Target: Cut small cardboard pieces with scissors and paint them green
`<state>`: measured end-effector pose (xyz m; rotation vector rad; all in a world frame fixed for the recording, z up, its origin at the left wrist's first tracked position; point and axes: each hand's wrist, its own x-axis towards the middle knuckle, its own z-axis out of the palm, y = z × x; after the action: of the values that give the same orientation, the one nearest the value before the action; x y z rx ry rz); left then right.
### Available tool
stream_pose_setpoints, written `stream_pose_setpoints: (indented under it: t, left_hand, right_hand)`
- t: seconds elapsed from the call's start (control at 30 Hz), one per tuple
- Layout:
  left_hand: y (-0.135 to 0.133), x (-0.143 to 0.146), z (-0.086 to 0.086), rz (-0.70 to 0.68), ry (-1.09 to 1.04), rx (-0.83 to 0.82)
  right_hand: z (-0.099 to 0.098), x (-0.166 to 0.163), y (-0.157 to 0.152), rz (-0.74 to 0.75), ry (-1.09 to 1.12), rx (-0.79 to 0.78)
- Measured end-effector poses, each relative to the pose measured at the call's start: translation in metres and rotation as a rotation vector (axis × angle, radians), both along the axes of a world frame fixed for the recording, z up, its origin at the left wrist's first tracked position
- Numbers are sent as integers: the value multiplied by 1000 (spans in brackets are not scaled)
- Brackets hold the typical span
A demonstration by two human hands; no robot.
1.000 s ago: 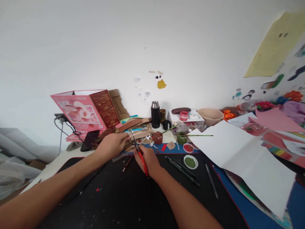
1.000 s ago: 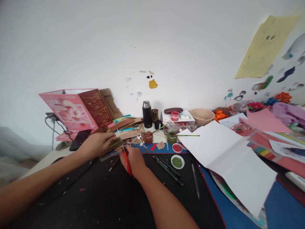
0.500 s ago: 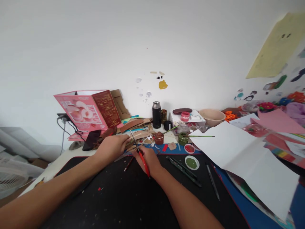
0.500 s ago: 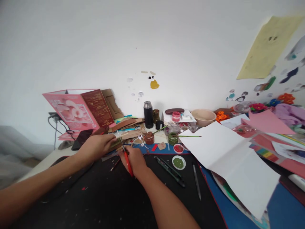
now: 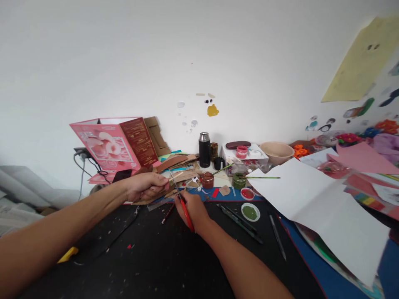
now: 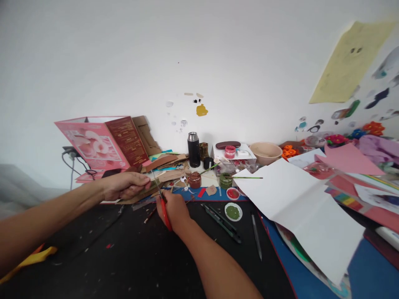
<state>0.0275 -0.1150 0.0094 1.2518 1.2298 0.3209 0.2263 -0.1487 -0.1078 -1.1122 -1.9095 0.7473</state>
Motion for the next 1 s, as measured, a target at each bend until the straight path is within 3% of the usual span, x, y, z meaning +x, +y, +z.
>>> stream_pose_setpoints:
  t: [0.07, 0.17, 0.23, 0.33, 0.47, 0.57, 0.73, 0.87, 1.0]
  left_hand:
    - [3, -3, 2, -23, 0, -31]
    - [2, 2, -1, 32, 79, 66]
    - [-1, 8, -4, 64, 165, 220]
    - [-10, 16, -7, -5, 379, 560]
    - [-29, 18, -5, -4, 875, 917]
    - [-42, 20, -4, 17, 1145, 959]
    - [-46, 28, -9, -34, 1278, 949]
    - [-36, 24, -10, -90, 1247, 982]
    - [-25, 11, -5, -158, 1062, 986]
  right_hand:
    - [0, 0, 1, 4, -2, 0]
    - [1, 0, 3, -8, 5, -40]
    - [2, 1, 4, -17, 20, -65]
    - [4, 2, 4, -10, 25, -52]
    - [5, 0, 2, -3, 10, -40]
    - [6, -2, -1, 3, 2, -42]
    - [6, -1, -1, 14, 10, -51]
    - [5, 2, 1, 36, 23, -32]
    - [5, 3, 1, 47, 48, -35]
